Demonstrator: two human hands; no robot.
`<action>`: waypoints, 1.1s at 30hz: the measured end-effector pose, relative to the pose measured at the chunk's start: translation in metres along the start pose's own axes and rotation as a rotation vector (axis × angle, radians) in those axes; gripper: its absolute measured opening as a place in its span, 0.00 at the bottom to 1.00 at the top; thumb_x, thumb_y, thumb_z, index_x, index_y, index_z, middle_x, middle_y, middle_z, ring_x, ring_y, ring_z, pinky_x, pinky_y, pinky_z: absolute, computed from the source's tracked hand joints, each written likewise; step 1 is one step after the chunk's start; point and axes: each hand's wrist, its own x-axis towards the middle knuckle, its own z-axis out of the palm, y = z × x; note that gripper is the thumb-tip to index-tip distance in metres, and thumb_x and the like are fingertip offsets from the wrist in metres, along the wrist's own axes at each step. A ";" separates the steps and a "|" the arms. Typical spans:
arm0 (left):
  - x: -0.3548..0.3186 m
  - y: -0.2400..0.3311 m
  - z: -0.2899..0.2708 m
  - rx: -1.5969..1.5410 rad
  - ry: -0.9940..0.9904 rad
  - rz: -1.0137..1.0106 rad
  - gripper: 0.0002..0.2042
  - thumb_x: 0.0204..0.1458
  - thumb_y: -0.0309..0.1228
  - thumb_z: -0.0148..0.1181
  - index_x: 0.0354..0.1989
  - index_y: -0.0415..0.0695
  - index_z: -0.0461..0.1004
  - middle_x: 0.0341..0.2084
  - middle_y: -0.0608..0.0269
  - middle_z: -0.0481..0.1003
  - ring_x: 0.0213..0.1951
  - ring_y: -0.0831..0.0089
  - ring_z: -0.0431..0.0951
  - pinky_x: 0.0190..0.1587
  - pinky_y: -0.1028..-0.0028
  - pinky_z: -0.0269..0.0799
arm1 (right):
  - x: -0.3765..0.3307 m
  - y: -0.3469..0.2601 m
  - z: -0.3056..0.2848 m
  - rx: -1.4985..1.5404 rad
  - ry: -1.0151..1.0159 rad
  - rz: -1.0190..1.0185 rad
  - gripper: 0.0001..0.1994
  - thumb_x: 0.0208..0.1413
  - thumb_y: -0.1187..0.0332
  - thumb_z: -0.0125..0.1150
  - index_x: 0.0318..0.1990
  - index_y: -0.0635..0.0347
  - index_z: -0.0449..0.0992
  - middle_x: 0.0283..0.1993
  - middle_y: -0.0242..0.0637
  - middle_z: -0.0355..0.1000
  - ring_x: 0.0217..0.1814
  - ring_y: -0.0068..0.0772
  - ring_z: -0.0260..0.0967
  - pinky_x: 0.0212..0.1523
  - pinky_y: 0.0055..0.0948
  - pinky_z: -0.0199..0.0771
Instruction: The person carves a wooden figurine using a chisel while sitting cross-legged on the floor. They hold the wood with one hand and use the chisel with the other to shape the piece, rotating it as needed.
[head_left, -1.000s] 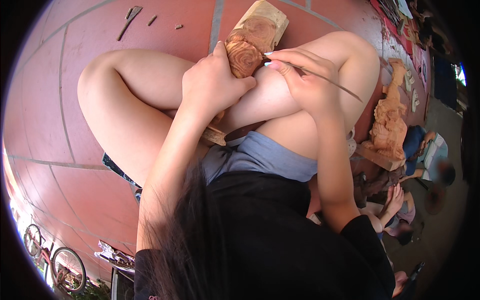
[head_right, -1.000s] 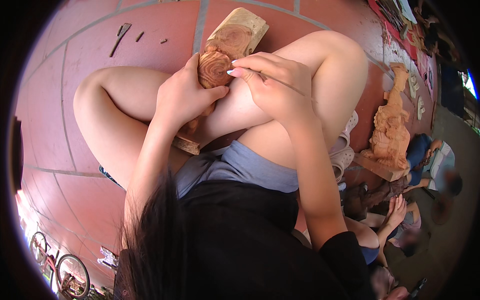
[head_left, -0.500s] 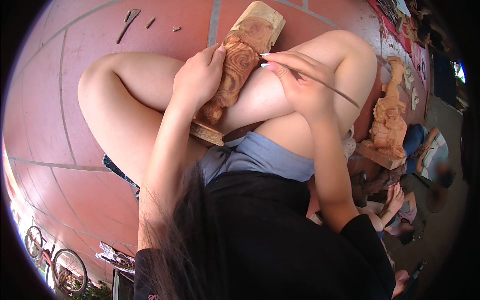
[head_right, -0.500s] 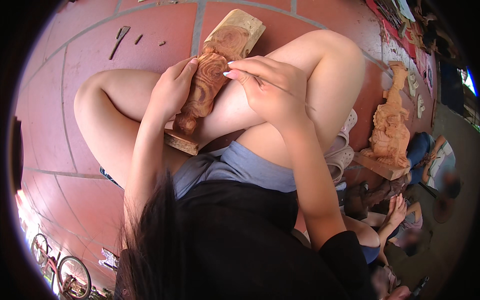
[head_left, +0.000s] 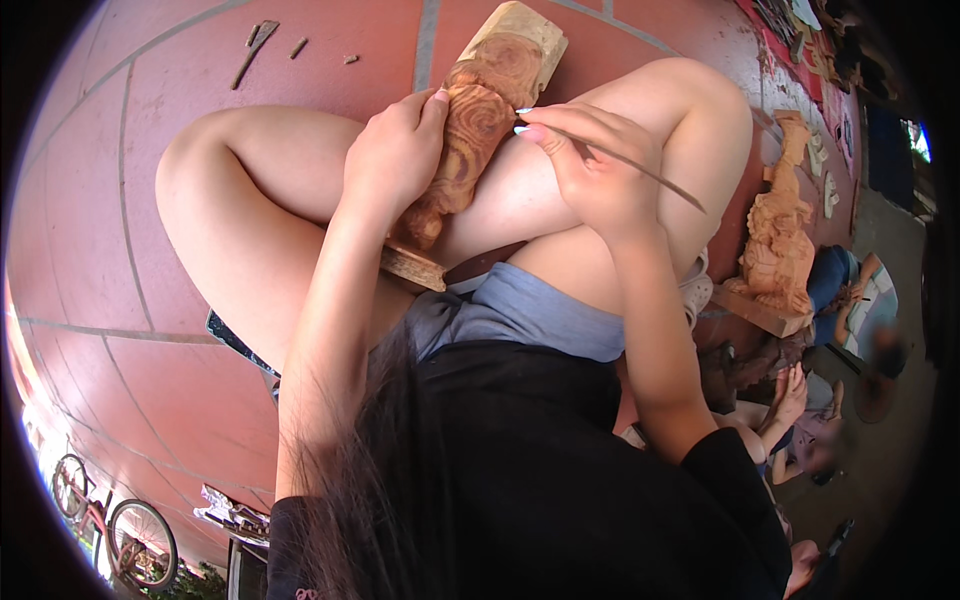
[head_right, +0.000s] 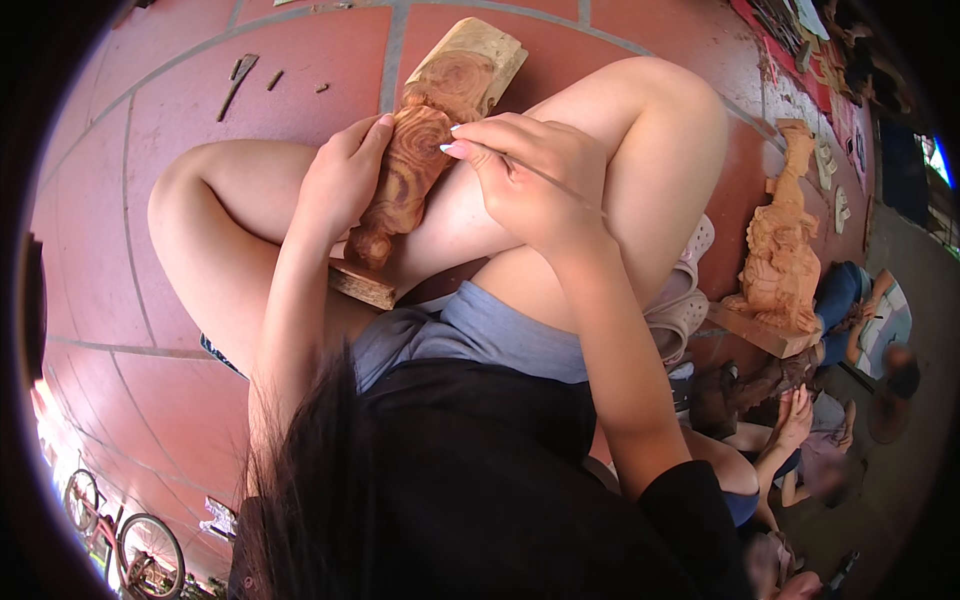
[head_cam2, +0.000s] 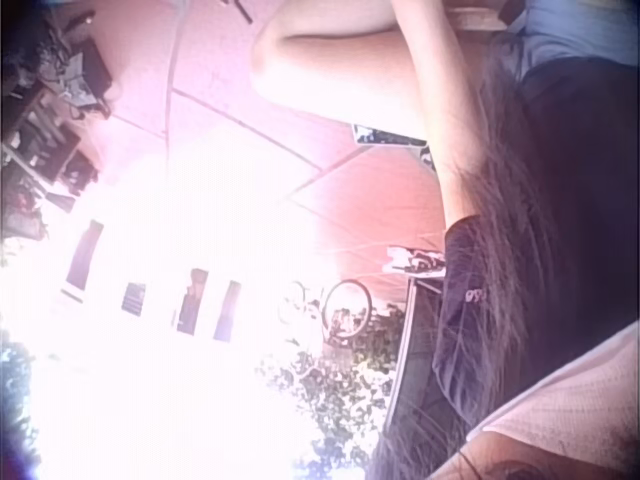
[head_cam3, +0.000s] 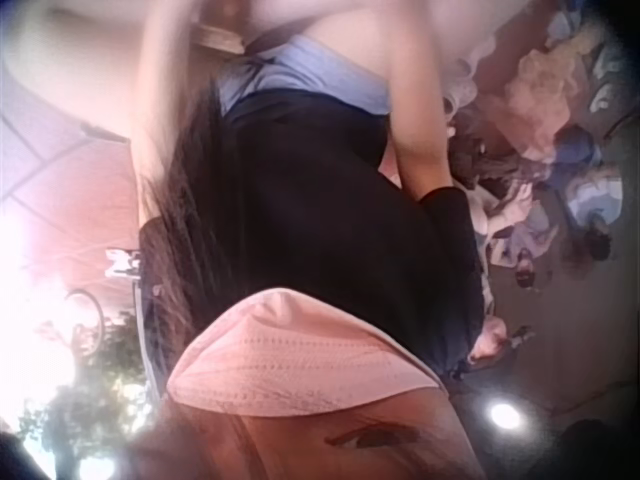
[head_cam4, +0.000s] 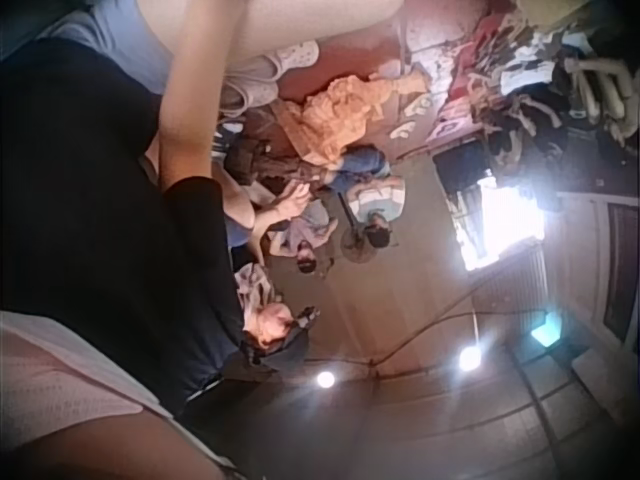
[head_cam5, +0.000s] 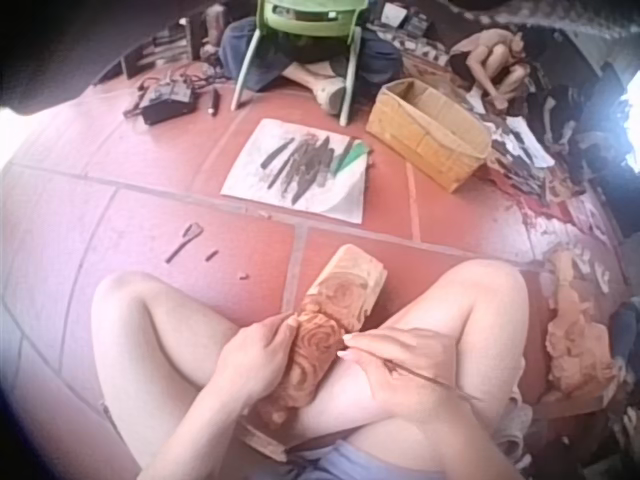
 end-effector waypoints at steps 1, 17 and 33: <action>0.000 0.000 -0.001 -0.002 -0.005 -0.009 0.25 0.68 0.49 0.40 0.55 0.45 0.78 0.47 0.43 0.79 0.54 0.47 0.77 0.57 0.56 0.70 | 0.001 -0.002 -0.002 -0.039 -0.031 -0.009 0.04 0.52 0.74 0.71 0.35 0.63 0.84 0.30 0.40 0.81 0.26 0.32 0.77 0.30 0.28 0.76; -0.001 0.000 0.000 -0.006 0.029 -0.002 0.26 0.67 0.49 0.41 0.53 0.42 0.78 0.46 0.41 0.80 0.53 0.46 0.78 0.56 0.55 0.71 | -0.002 -0.001 -0.002 -0.007 -0.030 -0.038 0.04 0.51 0.76 0.72 0.35 0.63 0.84 0.31 0.41 0.82 0.29 0.30 0.78 0.33 0.26 0.76; 0.027 0.000 -0.002 -0.303 -0.484 0.009 0.40 0.40 0.44 0.77 0.59 0.31 0.69 0.49 0.47 0.79 0.53 0.60 0.80 0.60 0.65 0.70 | 0.010 0.017 -0.052 1.012 0.310 0.228 0.17 0.64 0.61 0.63 0.42 0.72 0.81 0.39 0.49 0.81 0.30 0.40 0.79 0.40 0.37 0.80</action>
